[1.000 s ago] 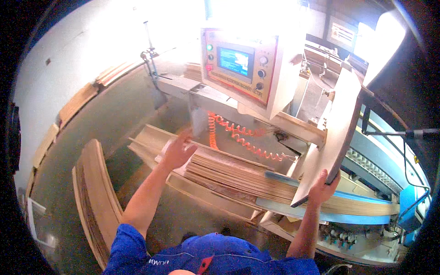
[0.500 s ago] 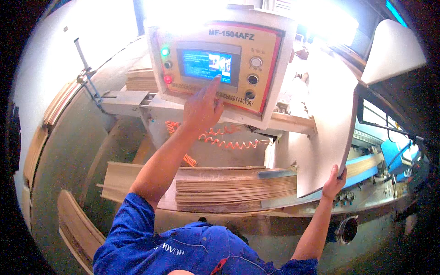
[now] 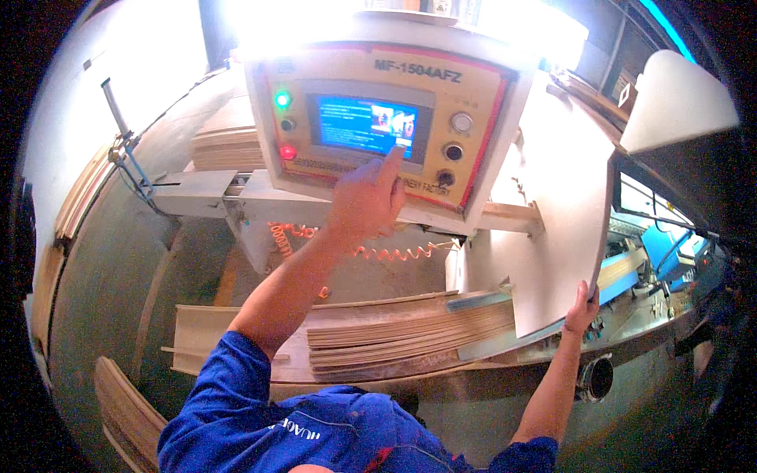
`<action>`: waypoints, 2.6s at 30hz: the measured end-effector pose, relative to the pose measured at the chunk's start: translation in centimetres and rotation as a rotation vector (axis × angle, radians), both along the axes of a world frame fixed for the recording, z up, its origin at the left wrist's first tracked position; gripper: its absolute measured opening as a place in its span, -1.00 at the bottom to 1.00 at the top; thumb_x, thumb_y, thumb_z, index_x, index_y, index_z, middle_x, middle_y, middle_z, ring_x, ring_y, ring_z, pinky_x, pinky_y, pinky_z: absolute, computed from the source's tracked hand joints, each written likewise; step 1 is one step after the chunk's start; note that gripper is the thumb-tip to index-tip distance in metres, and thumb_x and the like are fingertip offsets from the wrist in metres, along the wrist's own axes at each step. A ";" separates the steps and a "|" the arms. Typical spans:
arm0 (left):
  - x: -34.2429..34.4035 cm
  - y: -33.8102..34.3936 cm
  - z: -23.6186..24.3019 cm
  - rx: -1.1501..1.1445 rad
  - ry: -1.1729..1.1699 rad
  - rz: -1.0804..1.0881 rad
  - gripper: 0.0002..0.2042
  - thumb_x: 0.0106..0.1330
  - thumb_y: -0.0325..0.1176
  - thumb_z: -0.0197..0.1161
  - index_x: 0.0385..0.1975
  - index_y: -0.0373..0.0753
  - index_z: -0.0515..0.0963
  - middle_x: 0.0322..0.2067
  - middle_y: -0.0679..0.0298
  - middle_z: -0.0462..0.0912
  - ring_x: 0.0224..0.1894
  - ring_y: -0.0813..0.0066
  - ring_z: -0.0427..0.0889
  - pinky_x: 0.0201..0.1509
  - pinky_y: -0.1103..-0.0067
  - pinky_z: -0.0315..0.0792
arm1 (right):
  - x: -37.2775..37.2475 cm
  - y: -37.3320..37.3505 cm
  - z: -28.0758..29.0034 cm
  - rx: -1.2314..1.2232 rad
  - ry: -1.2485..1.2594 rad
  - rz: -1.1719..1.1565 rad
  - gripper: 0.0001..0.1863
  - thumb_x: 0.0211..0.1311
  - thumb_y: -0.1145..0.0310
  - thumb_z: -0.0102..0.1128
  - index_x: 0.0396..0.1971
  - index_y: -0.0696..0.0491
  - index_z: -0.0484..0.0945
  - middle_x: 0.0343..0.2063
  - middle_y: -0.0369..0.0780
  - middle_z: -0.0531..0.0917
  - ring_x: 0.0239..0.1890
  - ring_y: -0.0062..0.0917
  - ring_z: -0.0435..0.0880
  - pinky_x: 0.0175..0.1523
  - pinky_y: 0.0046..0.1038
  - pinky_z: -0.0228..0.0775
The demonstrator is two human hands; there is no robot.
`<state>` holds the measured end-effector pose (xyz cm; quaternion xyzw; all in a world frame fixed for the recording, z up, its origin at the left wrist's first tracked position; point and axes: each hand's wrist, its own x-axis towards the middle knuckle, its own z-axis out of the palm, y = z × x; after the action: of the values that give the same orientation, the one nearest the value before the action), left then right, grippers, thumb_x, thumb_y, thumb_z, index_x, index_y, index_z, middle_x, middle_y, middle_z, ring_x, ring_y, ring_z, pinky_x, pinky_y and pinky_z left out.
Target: The person picks up wooden planks, feeds them into a woodworking machine, and adjusts machine controls. They inspect the processed planks and repeat the feeding and adjustment cycle.
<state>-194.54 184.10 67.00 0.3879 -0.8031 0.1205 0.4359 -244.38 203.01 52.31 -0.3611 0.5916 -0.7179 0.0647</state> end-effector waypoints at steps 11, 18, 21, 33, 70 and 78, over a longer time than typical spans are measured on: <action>2.3 0.0 -2.8 0.087 -0.006 0.076 -0.37 0.23 -0.31 0.26 0.34 -0.26 0.31 -0.30 0.05 0.68 -0.31 0.09 0.71 -0.16 0.18 0.56 | 0.3 0.2 0.3 -0.001 -0.018 -0.018 -0.52 0.35 0.17 0.23 0.08 0.25 0.50 -0.06 -0.18 0.61 -0.06 -0.47 0.55 0.11 -0.39 0.38; 0.5 0.0 -2.6 0.006 -0.030 0.041 -0.35 0.25 -0.29 0.24 0.38 -0.22 0.27 -0.36 0.06 0.65 -0.37 0.09 0.69 -0.27 0.19 0.56 | 1.1 0.4 1.1 -0.007 -0.042 0.021 -0.50 0.35 0.18 0.24 0.11 0.24 0.48 -0.06 -0.17 0.62 -0.09 -0.47 0.57 0.06 -0.40 0.41; 0.4 0.6 -1.5 0.132 -0.145 0.136 -0.35 0.26 -0.28 0.24 0.38 -0.20 0.27 -0.37 0.06 0.65 -0.38 0.10 0.69 -0.32 0.20 0.56 | 1.2 0.2 1.0 -0.008 -0.039 0.039 -0.48 0.35 0.16 0.23 0.13 0.24 0.47 -0.05 -0.15 0.62 -0.09 -0.45 0.57 0.04 -0.38 0.41; 5.6 -1.1 -1.8 0.012 0.092 0.138 -0.35 0.25 -0.25 0.27 0.36 -0.23 0.28 -0.35 0.03 0.68 -0.44 0.08 0.69 -0.36 0.20 0.58 | 0.1 0.2 0.2 0.008 0.029 -0.008 -0.51 0.38 0.13 0.20 0.07 0.26 0.50 -0.06 -0.14 0.60 -0.07 -0.43 0.54 0.08 -0.36 0.39; 2.5 -0.2 -0.1 0.083 0.008 0.063 -0.37 0.26 -0.30 0.23 0.37 -0.20 0.28 -0.39 0.08 0.66 -0.42 0.09 0.68 -0.31 0.21 0.55 | 1.0 0.2 0.5 -0.014 0.000 0.032 -0.52 0.37 0.17 0.21 0.08 0.26 0.51 -0.07 -0.18 0.63 -0.06 -0.49 0.55 0.09 -0.41 0.39; 1.1 -0.6 -0.1 -0.012 0.008 0.028 -0.39 0.24 -0.32 0.26 0.34 -0.20 0.31 -0.46 0.13 0.61 -0.45 0.13 0.66 -0.39 0.26 0.54 | 0.3 0.2 0.2 0.004 0.010 0.000 -0.52 0.37 0.16 0.22 0.05 0.28 0.52 -0.06 -0.17 0.63 -0.06 -0.49 0.55 0.10 -0.43 0.37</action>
<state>-193.45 183.54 66.86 0.3968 -0.7951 0.1300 0.4399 -244.05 203.24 52.53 -0.3646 0.5935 -0.7148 0.0624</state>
